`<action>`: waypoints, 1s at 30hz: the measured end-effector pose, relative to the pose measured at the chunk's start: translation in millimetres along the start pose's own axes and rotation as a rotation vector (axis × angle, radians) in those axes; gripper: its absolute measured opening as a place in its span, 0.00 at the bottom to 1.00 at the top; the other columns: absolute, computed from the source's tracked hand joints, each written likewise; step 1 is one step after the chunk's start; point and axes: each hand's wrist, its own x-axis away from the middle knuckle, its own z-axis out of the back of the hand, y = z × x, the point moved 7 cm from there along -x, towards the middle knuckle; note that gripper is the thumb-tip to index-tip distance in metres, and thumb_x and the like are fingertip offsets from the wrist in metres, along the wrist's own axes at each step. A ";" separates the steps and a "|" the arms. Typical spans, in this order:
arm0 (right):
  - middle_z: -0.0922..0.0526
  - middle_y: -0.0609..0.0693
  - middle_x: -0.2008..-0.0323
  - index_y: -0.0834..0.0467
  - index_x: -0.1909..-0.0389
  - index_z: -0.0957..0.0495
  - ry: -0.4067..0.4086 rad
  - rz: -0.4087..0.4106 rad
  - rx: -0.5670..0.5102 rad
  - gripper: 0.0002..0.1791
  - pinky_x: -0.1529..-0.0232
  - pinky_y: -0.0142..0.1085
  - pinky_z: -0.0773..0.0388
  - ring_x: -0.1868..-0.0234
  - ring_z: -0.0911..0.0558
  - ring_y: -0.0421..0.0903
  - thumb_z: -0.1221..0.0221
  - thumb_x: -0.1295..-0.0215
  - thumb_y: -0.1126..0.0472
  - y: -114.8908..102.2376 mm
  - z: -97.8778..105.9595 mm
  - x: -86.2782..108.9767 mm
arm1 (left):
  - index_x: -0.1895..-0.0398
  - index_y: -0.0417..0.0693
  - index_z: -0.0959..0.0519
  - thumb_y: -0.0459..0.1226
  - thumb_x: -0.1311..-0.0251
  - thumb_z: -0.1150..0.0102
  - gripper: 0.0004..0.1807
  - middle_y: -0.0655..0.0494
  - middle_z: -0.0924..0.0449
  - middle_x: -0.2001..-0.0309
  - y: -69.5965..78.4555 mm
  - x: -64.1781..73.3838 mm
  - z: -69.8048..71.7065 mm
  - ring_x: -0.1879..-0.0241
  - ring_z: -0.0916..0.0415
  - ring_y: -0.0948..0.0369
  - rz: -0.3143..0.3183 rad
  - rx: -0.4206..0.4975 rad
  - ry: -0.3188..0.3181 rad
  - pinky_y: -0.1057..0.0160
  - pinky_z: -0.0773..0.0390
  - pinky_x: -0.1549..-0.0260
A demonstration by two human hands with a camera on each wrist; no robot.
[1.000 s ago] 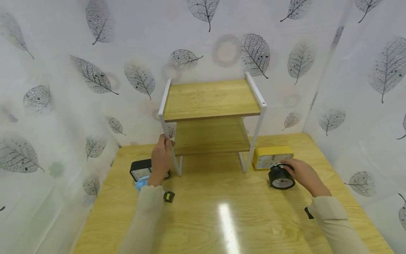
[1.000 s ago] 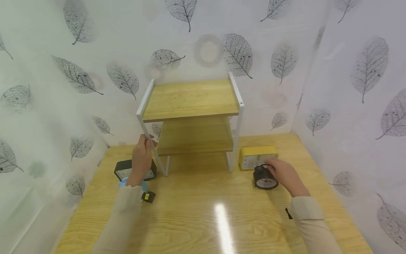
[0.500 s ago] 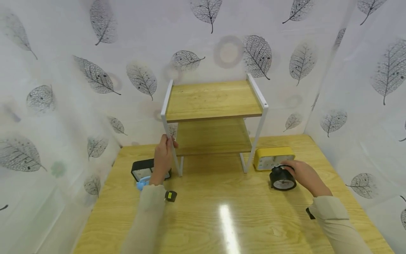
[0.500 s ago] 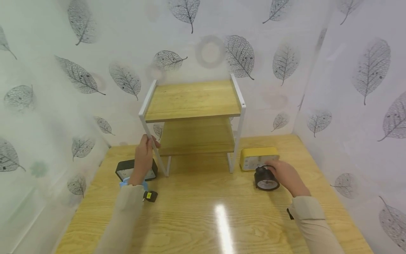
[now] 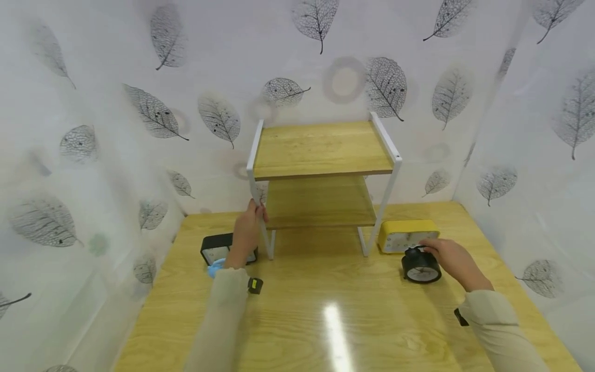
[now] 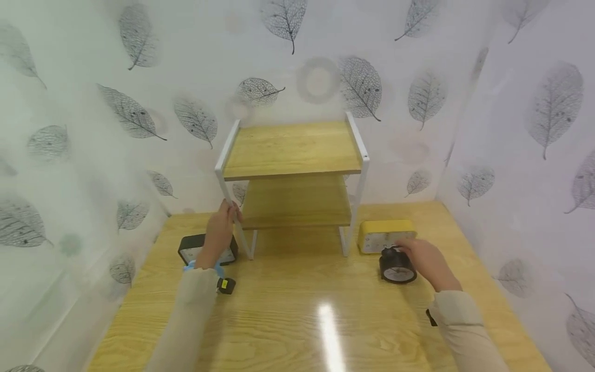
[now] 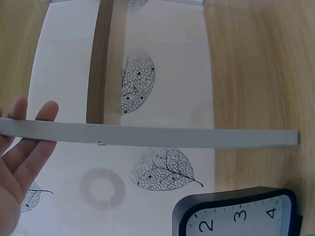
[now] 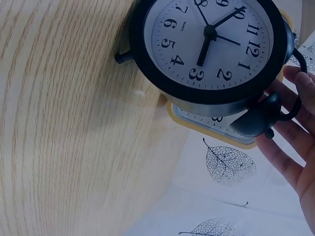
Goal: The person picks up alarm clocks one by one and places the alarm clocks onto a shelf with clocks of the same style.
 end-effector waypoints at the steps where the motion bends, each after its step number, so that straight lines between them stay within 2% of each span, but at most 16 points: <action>1: 0.15 0.61 0.62 0.64 0.53 0.21 0.001 -0.001 0.002 0.13 0.62 0.51 0.22 0.63 0.17 0.58 0.45 0.37 0.69 0.8 0.3 0.0 | 0.62 0.40 0.32 0.36 0.27 0.63 0.10 0.50 0.22 0.72 0.7 -0.5 -0.3 0.76 0.25 0.52 0.003 -0.018 0.002 0.55 0.26 0.74; 7: 0.14 0.56 0.66 0.62 0.53 0.21 0.032 0.018 0.007 0.12 0.68 0.48 0.22 0.68 0.17 0.54 0.45 0.37 0.69 -1.5 5.0 0.9 | 0.65 0.42 0.32 0.36 0.27 0.62 0.10 0.50 0.22 0.74 2.0 0.9 -1.1 0.78 0.25 0.53 0.018 -0.061 0.022 0.57 0.26 0.77; 12: 0.14 0.57 0.66 0.64 0.54 0.20 0.058 0.057 0.034 0.13 0.67 0.48 0.22 0.67 0.17 0.55 0.43 0.39 0.69 -12.0 18.7 -0.4 | 0.65 0.42 0.32 0.36 0.28 0.61 0.09 0.50 0.22 0.75 4.5 3.4 1.2 0.80 0.27 0.55 0.006 -0.046 0.038 0.59 0.28 0.79; 17: 0.15 0.59 0.64 0.65 0.55 0.20 0.059 0.082 0.059 0.12 0.64 0.50 0.21 0.65 0.17 0.57 0.42 0.40 0.69 -20.4 37.0 -4.2 | 0.64 0.43 0.32 0.36 0.28 0.61 0.08 0.52 0.22 0.74 0.7 4.2 0.8 0.78 0.26 0.56 0.014 -0.032 0.053 0.59 0.27 0.77; 23: 0.15 0.61 0.62 0.65 0.55 0.20 0.044 0.088 0.066 0.12 0.64 0.51 0.22 0.65 0.17 0.57 0.43 0.38 0.67 -29.3 71.8 -11.7 | 0.64 0.41 0.31 0.36 0.29 0.59 0.08 0.51 0.21 0.75 -0.6 4.9 1.0 0.77 0.24 0.55 -0.005 -0.017 0.082 0.58 0.25 0.78; 30: 0.16 0.63 0.62 0.66 0.51 0.22 0.025 0.101 0.119 0.13 0.65 0.52 0.22 0.66 0.17 0.57 0.45 0.35 0.66 -40.4 125.8 -31.4 | 0.64 0.41 0.31 0.36 0.29 0.59 0.09 0.51 0.21 0.75 -1.8 5.4 0.8 0.77 0.23 0.55 -0.020 -0.001 0.109 0.59 0.25 0.78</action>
